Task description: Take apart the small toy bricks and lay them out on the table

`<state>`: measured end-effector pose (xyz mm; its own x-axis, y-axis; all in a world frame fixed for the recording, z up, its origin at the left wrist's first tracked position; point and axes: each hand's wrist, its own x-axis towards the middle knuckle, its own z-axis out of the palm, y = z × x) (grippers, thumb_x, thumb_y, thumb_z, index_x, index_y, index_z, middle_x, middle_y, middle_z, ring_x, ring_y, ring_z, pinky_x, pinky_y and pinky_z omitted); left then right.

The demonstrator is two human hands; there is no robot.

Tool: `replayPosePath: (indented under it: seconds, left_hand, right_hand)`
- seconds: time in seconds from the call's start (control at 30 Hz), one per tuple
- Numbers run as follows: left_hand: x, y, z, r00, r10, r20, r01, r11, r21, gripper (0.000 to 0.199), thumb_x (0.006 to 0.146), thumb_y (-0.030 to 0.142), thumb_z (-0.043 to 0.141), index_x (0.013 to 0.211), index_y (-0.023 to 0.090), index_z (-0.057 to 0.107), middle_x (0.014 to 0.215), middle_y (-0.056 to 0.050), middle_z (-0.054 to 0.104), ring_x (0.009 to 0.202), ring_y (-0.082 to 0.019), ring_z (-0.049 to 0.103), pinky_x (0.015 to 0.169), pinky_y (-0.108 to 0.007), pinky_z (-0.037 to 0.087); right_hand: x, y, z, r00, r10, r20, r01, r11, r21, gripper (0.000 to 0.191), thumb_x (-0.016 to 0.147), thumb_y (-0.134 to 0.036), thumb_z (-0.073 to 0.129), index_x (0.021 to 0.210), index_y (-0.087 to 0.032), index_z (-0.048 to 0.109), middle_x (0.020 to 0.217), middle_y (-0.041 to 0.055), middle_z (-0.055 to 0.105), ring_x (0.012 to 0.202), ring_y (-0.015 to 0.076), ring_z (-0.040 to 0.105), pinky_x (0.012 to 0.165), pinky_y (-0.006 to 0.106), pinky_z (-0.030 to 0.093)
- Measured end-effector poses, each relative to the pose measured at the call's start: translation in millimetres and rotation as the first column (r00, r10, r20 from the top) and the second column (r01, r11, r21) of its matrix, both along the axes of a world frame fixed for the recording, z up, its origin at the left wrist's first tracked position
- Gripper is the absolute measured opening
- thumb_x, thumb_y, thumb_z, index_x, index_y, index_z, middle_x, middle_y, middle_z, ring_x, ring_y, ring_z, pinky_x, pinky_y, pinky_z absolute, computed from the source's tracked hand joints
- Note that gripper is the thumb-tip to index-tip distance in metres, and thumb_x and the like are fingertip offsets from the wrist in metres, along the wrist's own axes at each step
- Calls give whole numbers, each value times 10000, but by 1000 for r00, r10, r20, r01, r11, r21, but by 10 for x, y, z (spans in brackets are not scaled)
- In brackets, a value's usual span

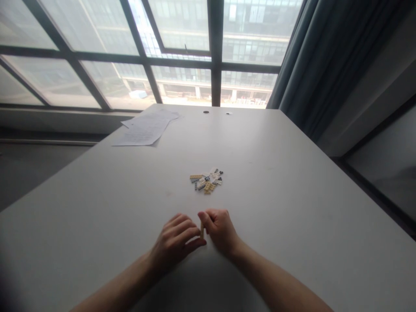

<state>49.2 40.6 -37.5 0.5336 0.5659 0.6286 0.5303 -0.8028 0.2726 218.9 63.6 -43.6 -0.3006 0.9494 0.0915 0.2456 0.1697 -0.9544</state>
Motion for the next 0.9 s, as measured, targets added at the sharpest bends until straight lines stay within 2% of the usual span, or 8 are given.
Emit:
replayPosePath:
  seconds: [0.1, 0.27, 0.47, 0.63, 0.7, 0.77, 0.83, 0.9]
  left_hand:
    - [6, 7, -7, 996, 70, 59, -70, 998, -2, 256, 776, 385, 705, 816, 190, 545, 716, -16, 617, 691, -156, 552, 667, -290, 428]
    - [-1, 11, -17, 979, 187, 85, -182, 981, -70, 502, 738, 479, 706, 1080, 182, 488, 897, -76, 642, 810, -206, 599, 728, -336, 479]
    - [19, -6, 5, 976, 200, 89, -190, 976, -109, 316, 792, 309, 674, 1057, 194, 548, 937, -82, 646, 845, -203, 591, 770, -346, 488]
    - [-64, 76, 11, 967, 227, 113, -208, 965, -161, 376, 766, 305, 703, 1111, 209, 592, 1028, -96, 633, 949, -221, 582, 837, -377, 501]
    - [-174, 160, -9, 952, 301, 56, -286, 941, -182, 414, 739, 308, 727, 1128, 232, 609, 1117, -102, 615, 1074, -265, 547, 922, -454, 463]
    - [-302, 249, -40, 929, 367, -54, -370, 906, -207, 450, 701, 343, 758, 1126, 273, 628, 1246, -99, 569, 1231, -332, 446, 1019, -589, 340]
    - [-411, 316, -71, 907, 385, -168, -417, 874, -249, 463, 670, 393, 776, 1107, 317, 644, 1357, -78, 500, 1328, -383, 328, 1044, -699, 187]
    - [-477, 351, -94, 896, 372, -242, -433, 851, -296, 462, 660, 428, 774, 1099, 346, 652, 1413, -63, 449, 1358, -407, 269, 1022, -750, 116]
  right_hand:
    - [-4, -21, 17, 1000, 2, 30, -3, 999, 33, 480, 911, -456, 472, 523, -173, 487, 465, -40, 454, 453, 84, 408, 489, 208, 322]
    - [-21, -41, 18, 1000, -3, -31, 3, 1000, 8, 461, 909, -467, 479, 563, -169, 543, 459, -38, 478, 428, 87, 427, 475, 204, 343]
    - [-30, -59, 5, 998, 46, -31, -44, 998, 53, 415, 909, -398, 496, 579, -162, 580, 515, -22, 531, 505, 100, 476, 554, 216, 387]
    - [-28, -56, 32, 1000, 31, -7, -30, 997, 67, 296, 889, -315, 518, 666, -159, 636, 602, -4, 598, 570, 115, 518, 584, 221, 403]
    - [-32, -50, 42, 1000, -13, 27, 10, 997, 81, 210, 869, -287, 541, 762, -160, 670, 647, 1, 619, 594, 120, 527, 592, 223, 406]
    - [-35, -45, 47, 997, -52, 58, 47, 994, 98, 165, 848, -272, 563, 832, -162, 685, 653, -1, 616, 584, 120, 517, 582, 225, 403]
    - [-36, -40, 47, 995, -64, 75, 56, 992, 111, 158, 837, -268, 573, 853, -163, 690, 650, 0, 614, 568, 117, 507, 570, 226, 401]
    - [-34, -36, 44, 995, -57, 82, 47, 992, 121, 154, 833, -268, 577, 851, -165, 691, 668, 7, 628, 568, 118, 507, 570, 229, 406]
